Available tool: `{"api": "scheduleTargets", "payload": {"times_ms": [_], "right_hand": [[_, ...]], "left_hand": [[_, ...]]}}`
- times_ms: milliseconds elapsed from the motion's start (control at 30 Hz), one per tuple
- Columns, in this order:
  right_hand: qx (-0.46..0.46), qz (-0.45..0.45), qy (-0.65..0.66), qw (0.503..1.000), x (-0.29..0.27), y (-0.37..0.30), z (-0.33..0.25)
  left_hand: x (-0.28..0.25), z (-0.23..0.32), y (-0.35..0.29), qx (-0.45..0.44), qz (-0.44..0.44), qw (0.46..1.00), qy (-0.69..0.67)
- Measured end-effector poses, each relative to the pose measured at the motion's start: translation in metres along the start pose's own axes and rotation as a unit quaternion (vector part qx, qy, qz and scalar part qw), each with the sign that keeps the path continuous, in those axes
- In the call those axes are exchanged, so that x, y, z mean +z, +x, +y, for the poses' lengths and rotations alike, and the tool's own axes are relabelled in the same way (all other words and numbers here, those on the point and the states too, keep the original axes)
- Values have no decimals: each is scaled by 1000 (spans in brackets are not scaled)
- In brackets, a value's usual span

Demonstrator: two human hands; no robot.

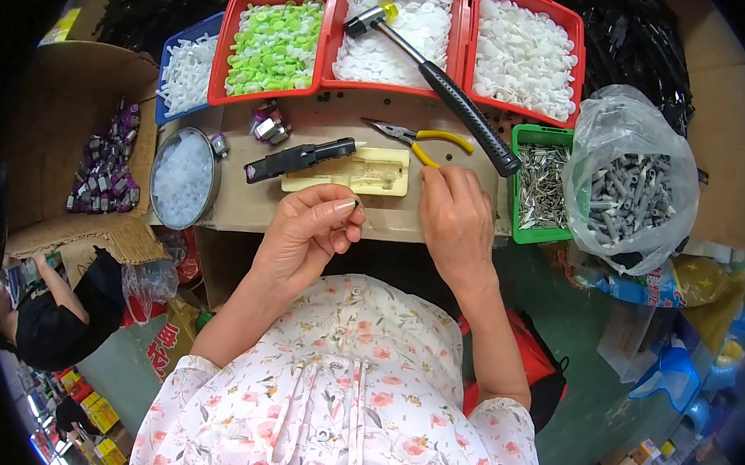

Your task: Assembling small components using a mold, a rubber mallet, and pliers at a factory workbench.

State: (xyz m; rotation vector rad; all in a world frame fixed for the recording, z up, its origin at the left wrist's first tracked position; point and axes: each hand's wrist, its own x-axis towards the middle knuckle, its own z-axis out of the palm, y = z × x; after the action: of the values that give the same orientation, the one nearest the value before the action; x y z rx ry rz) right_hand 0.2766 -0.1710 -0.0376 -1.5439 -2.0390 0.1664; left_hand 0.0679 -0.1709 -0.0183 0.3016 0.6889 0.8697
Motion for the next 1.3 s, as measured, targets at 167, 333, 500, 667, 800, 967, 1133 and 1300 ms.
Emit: {"api": "scheduleTargets", "payload": {"times_ms": [167, 333, 500, 667, 800, 967, 1133, 1300], "right_hand": [[-11, -6, 11, 1000, 0, 1, 1], [-8, -4, 64, 998, 6, 2, 13], [121, -32, 342, 931, -15, 1, -5], [213, -41, 624, 750, -12, 1, -25], [204, -49, 629, 748, -11, -1, -29], [179, -59, 594, 782, -14, -2, -30], [185, -76, 627, 753, -16, 0, -29], [246, -127, 714, 643, -12, -5, -24]], "left_hand": [[3, -1, 3, 23, 16, 998, 52], [3, 0, 5, 58, 35, 992, 110], [1, -4, 3, 136, 16, 975, 175], [4, -4, 2, 148, 0, 971, 188], [5, 1, -2, 165, 0, 960, 226], [7, 4, -5, 251, -30, 918, 306], [11, 13, -6, 276, -43, 870, 405], [15, 22, -8, 244, -81, 856, 448]]}}
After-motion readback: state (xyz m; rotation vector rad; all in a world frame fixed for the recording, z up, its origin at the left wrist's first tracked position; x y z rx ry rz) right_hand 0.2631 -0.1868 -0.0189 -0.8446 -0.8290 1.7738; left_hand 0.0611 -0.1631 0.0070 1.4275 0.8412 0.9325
